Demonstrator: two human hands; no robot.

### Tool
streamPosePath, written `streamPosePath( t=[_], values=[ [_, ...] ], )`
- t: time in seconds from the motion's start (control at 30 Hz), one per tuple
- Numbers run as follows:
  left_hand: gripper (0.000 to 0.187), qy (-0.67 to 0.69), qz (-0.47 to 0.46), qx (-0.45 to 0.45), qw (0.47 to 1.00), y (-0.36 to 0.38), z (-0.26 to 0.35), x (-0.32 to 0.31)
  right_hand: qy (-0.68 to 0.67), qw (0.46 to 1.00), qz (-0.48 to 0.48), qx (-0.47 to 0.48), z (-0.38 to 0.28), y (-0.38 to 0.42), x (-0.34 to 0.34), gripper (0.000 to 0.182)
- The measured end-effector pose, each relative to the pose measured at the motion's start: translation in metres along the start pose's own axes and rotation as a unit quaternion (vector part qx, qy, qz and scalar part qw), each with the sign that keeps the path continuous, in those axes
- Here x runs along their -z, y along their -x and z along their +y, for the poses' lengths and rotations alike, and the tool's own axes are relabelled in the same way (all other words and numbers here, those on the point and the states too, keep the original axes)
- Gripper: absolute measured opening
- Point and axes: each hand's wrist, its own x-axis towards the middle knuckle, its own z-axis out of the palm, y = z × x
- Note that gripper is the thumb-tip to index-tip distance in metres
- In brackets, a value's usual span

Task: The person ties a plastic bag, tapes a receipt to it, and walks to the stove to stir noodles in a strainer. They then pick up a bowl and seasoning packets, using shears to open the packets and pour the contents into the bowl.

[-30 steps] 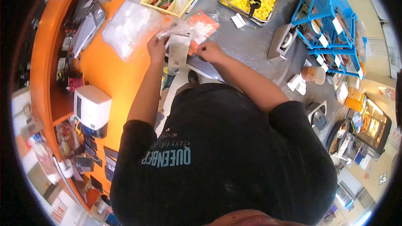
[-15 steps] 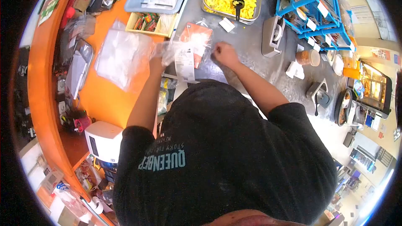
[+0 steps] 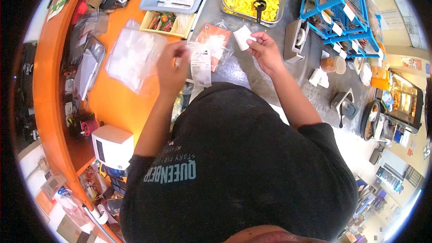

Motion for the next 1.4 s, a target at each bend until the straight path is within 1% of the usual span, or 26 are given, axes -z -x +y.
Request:
streamPosePath(
  t=[0.07, 0.13, 0.2, 0.23, 0.33, 0.43, 0.47, 0.5, 0.53, 0.57, 0.67, 0.7, 0.73, 0.77, 0.8, 0.87, 0.9, 1.0, 1.03, 1.1, 1.13, 1.17, 1.23, 1.27, 1.33, 1.4],
  values=[
    [0.019, 0.101, -0.105, 0.129, 0.981, -0.006, 0.036, -0.015, 0.029, 0.999, 0.000, 0.036, -0.021, 0.029, -0.030, 0.026],
    [0.020, 0.223, -0.182, 0.170, 0.943, -0.008, 0.056, -0.035, 0.064, 0.993, 0.009, 0.097, -0.030, 0.050, -0.054, 0.029],
    [0.021, 0.298, -0.155, 0.167, 0.927, -0.002, 0.071, -0.057, 0.108, 0.978, 0.028, 0.179, -0.030, 0.066, -0.075, 0.032],
    [0.021, 0.334, -0.141, 0.167, 0.917, 0.001, 0.073, -0.062, 0.153, 0.968, 0.040, 0.197, -0.031, 0.074, -0.084, 0.032],
    [0.023, 0.331, -0.122, 0.144, 0.924, 0.000, 0.070, -0.063, 0.138, 0.968, 0.006, 0.211, -0.021, 0.090, -0.090, 0.030],
    [0.021, 0.337, -0.166, 0.148, 0.915, 0.003, 0.067, -0.056, 0.202, 0.962, -0.020, 0.182, -0.016, 0.104, -0.090, 0.023],
    [0.019, 0.298, -0.180, 0.148, 0.926, 0.004, 0.066, -0.052, 0.227, 0.958, -0.028, 0.173, -0.017, 0.108, -0.089, 0.021],
    [0.017, 0.258, -0.193, 0.148, 0.935, 0.004, 0.064, -0.047, 0.312, 0.935, 0.003, 0.167, -0.023, 0.113, -0.088, 0.023],
    [0.015, 0.218, -0.206, 0.149, 0.942, 0.004, 0.062, -0.042, 0.395, 0.904, 0.033, 0.158, -0.034, 0.119, -0.086, 0.024],
    [0.013, 0.202, -0.216, 0.121, 0.948, 0.004, 0.059, -0.038, 0.475, 0.865, 0.063, 0.147, -0.043, 0.124, -0.085, 0.027],
    [0.010, 0.120, -0.242, 0.038, 0.962, 0.010, 0.056, -0.025, 0.555, 0.749, -0.002, 0.362, -0.053, 0.121, -0.081, 0.039],
    [0.010, 0.072, -0.249, 0.006, 0.966, 0.011, 0.058, -0.020, 0.557, 0.730, -0.044, 0.394, -0.053, 0.119, -0.088, 0.040],
    [0.010, 0.023, -0.257, -0.024, 0.966, 0.014, 0.057, -0.017, 0.568, 0.726, -0.073, 0.381, -0.047, 0.117, -0.091, 0.035],
    [0.013, -0.005, -0.220, -0.090, 0.971, 0.019, 0.053, -0.018, 0.578, 0.721, -0.103, 0.369, -0.040, 0.114, -0.093, 0.031],
    [0.013, -0.014, -0.221, -0.101, 0.970, 0.022, 0.048, -0.018, 0.586, 0.714, -0.135, 0.358, -0.034, 0.112, -0.094, 0.026],
    [0.014, -0.032, -0.222, -0.121, 0.967, 0.030, 0.039, -0.018, 0.584, 0.724, -0.153, 0.334, -0.023, 0.109, -0.092, 0.021],
    [0.017, -0.052, -0.233, -0.107, 0.965, 0.038, 0.032, -0.018, 0.583, 0.729, -0.163, 0.321, -0.018, 0.107, -0.090, 0.018],
    [0.021, -0.036, -0.244, -0.080, 0.966, 0.057, 0.009, -0.024, 0.574, 0.727, -0.156, 0.343, 0.000, 0.108, -0.089, 0.016],
    [0.028, -0.040, -0.286, -0.072, 0.955, 0.057, 0.006, -0.021, 0.566, 0.741, -0.147, 0.332, 0.006, 0.107, -0.086, 0.014],
    [0.030, -0.026, -0.379, -0.010, 0.925, 0.062, -0.009, -0.021, 0.550, 0.766, -0.126, 0.307, 0.019, 0.105, -0.076, 0.012],
    [0.031, -0.018, -0.425, 0.019, 0.905, 0.064, -0.021, -0.022, 0.521, 0.814, -0.089, 0.240, 0.026, 0.103, -0.067, 0.011],
    [0.027, -0.062, -0.421, -0.042, 0.904, 0.072, -0.038, -0.026, 0.488, 0.855, -0.048, 0.170, 0.033, 0.100, -0.057, 0.011],
    [0.024, -0.062, -0.430, 0.023, 0.900, 0.088, -0.063, -0.028, 0.431, 0.902, 0.030, 0.001, 0.033, 0.092, -0.044, 0.014],
    [0.022, -0.063, -0.435, 0.054, 0.897, 0.095, -0.072, -0.028, 0.391, 0.920, 0.034, -0.005, 0.034, 0.087, -0.041, 0.016],
    [0.021, -0.076, -0.425, 0.071, 0.899, 0.107, -0.087, -0.023, 0.309, 0.950, 0.044, -0.012, 0.038, 0.075, -0.038, 0.021],
    [0.022, -0.112, -0.429, 0.087, 0.892, 0.115, -0.096, -0.014, 0.302, 0.951, 0.023, -0.057, 0.049, 0.066, -0.031, 0.027]
  ],
)
